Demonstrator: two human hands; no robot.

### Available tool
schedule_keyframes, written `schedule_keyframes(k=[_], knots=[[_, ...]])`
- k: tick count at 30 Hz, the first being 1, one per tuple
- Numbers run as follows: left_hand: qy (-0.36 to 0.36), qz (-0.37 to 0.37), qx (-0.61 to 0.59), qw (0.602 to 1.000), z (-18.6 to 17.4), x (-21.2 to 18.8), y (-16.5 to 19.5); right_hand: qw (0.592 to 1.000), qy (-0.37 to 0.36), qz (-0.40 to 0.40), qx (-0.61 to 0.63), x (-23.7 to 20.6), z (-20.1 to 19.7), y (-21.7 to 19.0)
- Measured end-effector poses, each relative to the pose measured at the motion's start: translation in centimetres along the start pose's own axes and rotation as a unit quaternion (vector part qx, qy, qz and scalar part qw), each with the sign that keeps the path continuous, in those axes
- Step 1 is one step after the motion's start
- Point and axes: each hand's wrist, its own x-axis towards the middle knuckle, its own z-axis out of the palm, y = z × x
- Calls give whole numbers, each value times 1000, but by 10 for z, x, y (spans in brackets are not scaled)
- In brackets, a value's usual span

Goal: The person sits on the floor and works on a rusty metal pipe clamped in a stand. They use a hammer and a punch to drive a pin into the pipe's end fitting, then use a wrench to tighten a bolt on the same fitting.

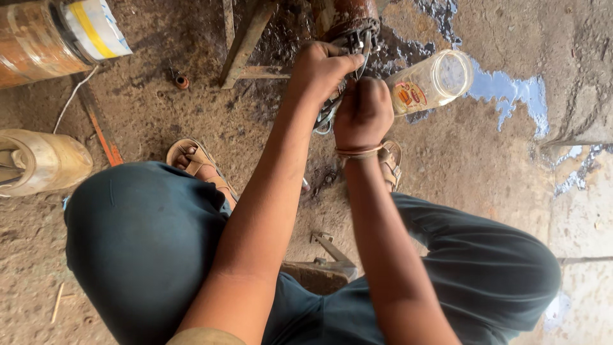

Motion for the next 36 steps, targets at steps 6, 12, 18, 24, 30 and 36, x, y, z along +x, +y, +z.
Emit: schedule_keyframes(k=[6, 12, 18, 24, 30, 36], knots=[[17, 28, -2, 999, 8, 7, -1, 990, -89, 70, 85, -1, -26, -31], [3, -25, -80, 996, 8, 7, -1, 802, -206, 379, 413, 8, -31, -30], [38, 19, 27, 999, 8, 8, 1, 976, -164, 105, -100, 15, -30, -18], [38, 13, 13, 999, 14, 11, -7, 970, -128, 128, -162, -4, -42, -36], [34, 13, -79, 996, 15, 10, -7, 732, -182, 472, 456, 0, -25, -34], [18, -15, -96, 995, 8, -1, 3, 665, -114, 459, 578, -2, -7, -7]])
